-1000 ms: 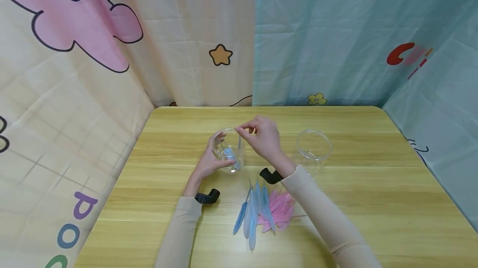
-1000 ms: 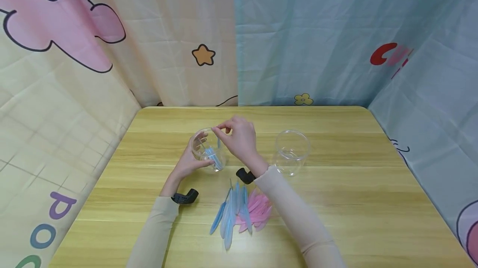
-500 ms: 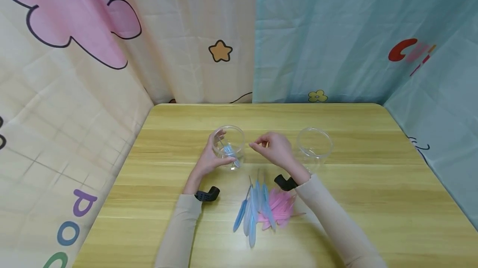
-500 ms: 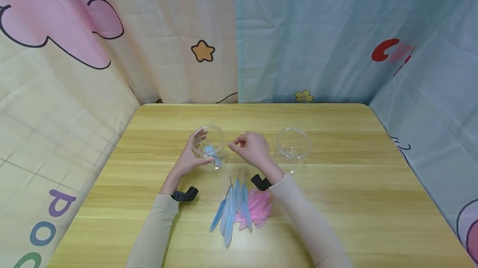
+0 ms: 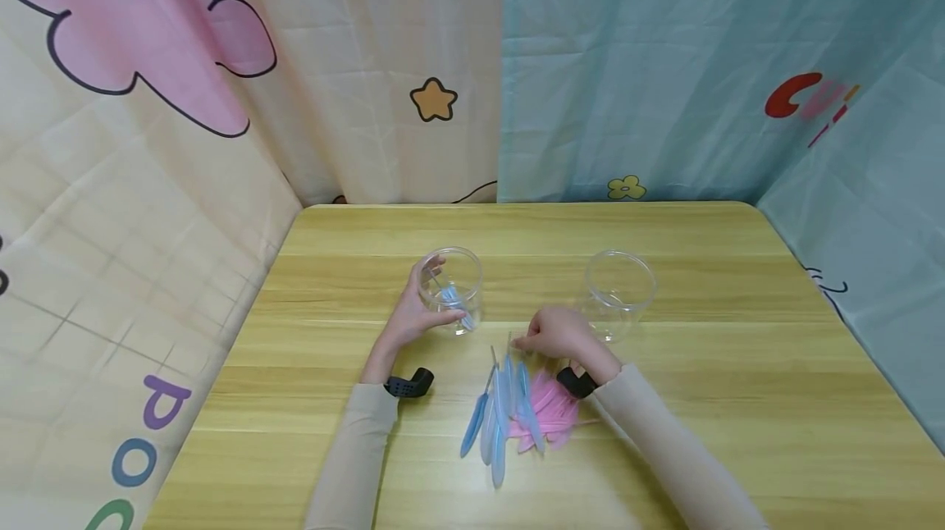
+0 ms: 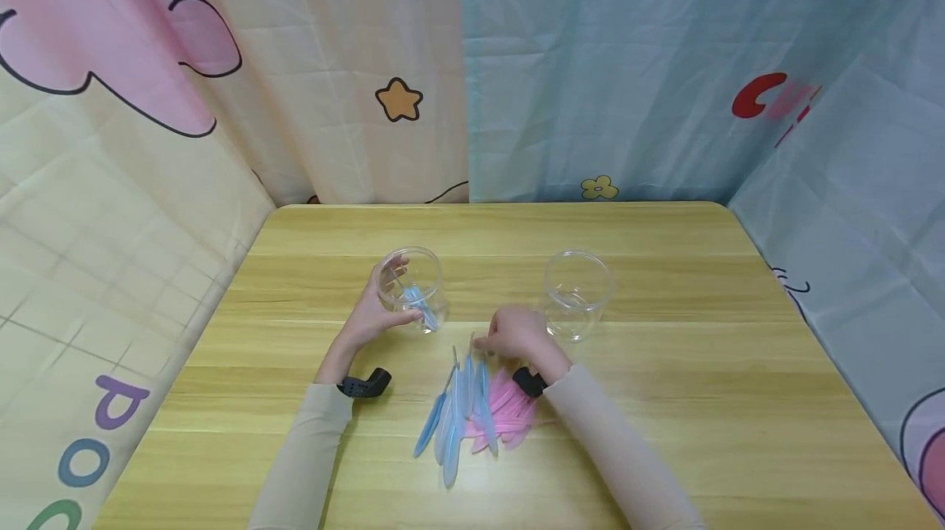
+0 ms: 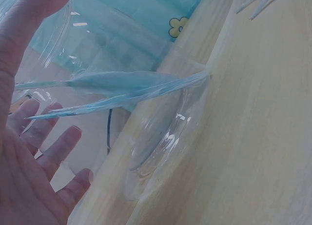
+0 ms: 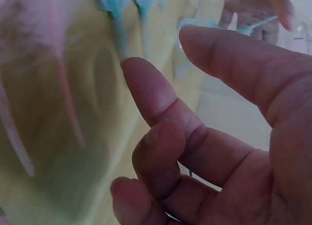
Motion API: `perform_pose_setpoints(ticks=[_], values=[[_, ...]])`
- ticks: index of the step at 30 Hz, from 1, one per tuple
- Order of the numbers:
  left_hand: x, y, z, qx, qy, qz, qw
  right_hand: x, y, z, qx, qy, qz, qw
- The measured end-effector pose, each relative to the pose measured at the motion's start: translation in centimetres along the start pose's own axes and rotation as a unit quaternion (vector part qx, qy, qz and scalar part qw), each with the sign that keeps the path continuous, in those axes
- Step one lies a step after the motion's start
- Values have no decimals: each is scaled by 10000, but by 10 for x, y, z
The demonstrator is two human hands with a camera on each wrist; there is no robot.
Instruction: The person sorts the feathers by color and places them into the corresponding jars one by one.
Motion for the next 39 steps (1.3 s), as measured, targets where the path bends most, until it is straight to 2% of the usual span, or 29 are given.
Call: perform_pose_setpoints(ticks=[5, 14, 18, 25, 31, 36, 39], values=[[0, 0, -1, 25, 9, -14, 10000, 0, -11, 3, -44, -114, -44, 9999], [0, 0, -2, 116, 48, 15, 9999, 5, -19, 3, -170, -250, 95, 9995], [0, 0, -3, 126, 34, 10, 9999, 6, -20, 4, 43, -349, 11, 9994], [7, 2, -34, 62, 54, 128, 9999, 7, -23, 7, 493, -511, 1, 9975], [7, 3, -35, 44, 43, 193, 9998, 6, -27, 6, 643, -514, 171, 9965], [6, 2, -34, 79, 18, 190, 9998, 6, -30, 6, 818, -495, 126, 9953], [7, 2, -33, 116, -3, 171, 9998, 4, -31, 7, 1114, -525, 23, 9924]])
Point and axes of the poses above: each hand's wrist, its own x-axis towards the middle knuckle, its own y-axis out of the back of the hand, z = x × y, the point moved 6 cm from there along x, towards the middle knuckle, and after that the axes turned 1 degree about y, right-handed, at the moved point
